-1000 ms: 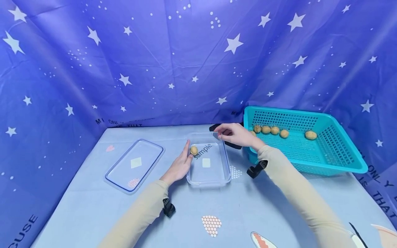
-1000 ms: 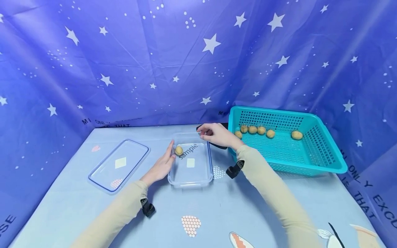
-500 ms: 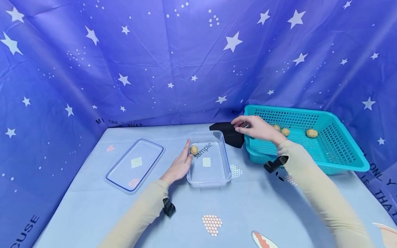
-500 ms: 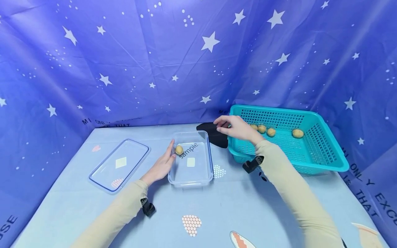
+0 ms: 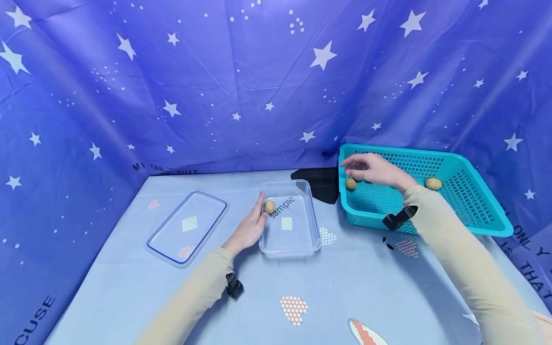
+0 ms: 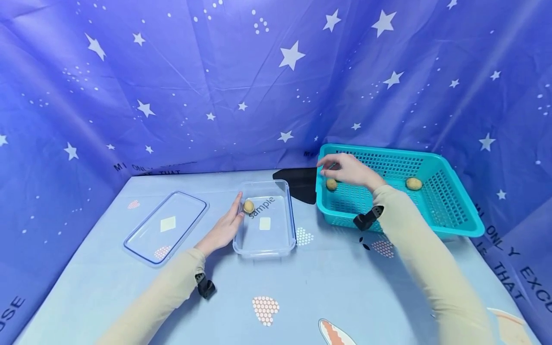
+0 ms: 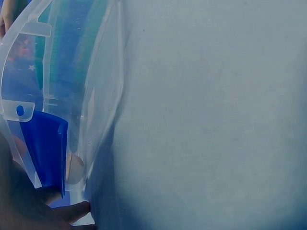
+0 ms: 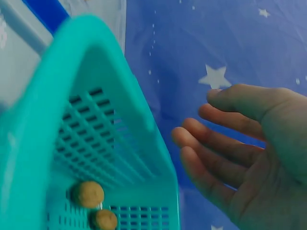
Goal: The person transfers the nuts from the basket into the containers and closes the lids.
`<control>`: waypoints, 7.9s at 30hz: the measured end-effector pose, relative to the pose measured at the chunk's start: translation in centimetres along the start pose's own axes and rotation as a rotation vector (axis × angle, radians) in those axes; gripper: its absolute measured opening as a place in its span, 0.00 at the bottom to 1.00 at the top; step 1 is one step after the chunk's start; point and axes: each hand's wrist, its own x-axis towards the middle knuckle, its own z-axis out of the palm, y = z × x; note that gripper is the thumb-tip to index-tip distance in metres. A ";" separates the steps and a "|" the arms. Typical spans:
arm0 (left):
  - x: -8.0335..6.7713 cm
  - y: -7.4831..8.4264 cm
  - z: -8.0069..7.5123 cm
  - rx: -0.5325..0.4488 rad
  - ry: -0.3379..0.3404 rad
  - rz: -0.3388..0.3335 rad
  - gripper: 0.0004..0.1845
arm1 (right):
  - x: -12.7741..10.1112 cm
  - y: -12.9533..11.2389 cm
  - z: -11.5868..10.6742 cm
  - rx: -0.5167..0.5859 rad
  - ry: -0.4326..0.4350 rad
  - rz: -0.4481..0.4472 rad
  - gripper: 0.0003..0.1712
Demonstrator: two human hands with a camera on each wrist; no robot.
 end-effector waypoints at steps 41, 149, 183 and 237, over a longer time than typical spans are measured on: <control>0.0 -0.1 0.2 0.014 0.002 0.003 0.33 | 2.7 9.3 0.8 0.357 -0.153 0.340 0.30; -0.2 0.6 -0.8 0.245 0.119 0.061 0.32 | 3.4 -2.1 5.3 0.471 -0.153 -0.043 0.25; 0.0 0.5 -0.3 0.265 0.152 -0.002 0.31 | 8.0 -4.2 13.3 0.452 -0.134 -0.054 0.24; 0.0 0.4 -0.2 0.316 0.171 -0.034 0.29 | 2.9 -4.4 10.1 0.362 -0.067 -0.101 0.19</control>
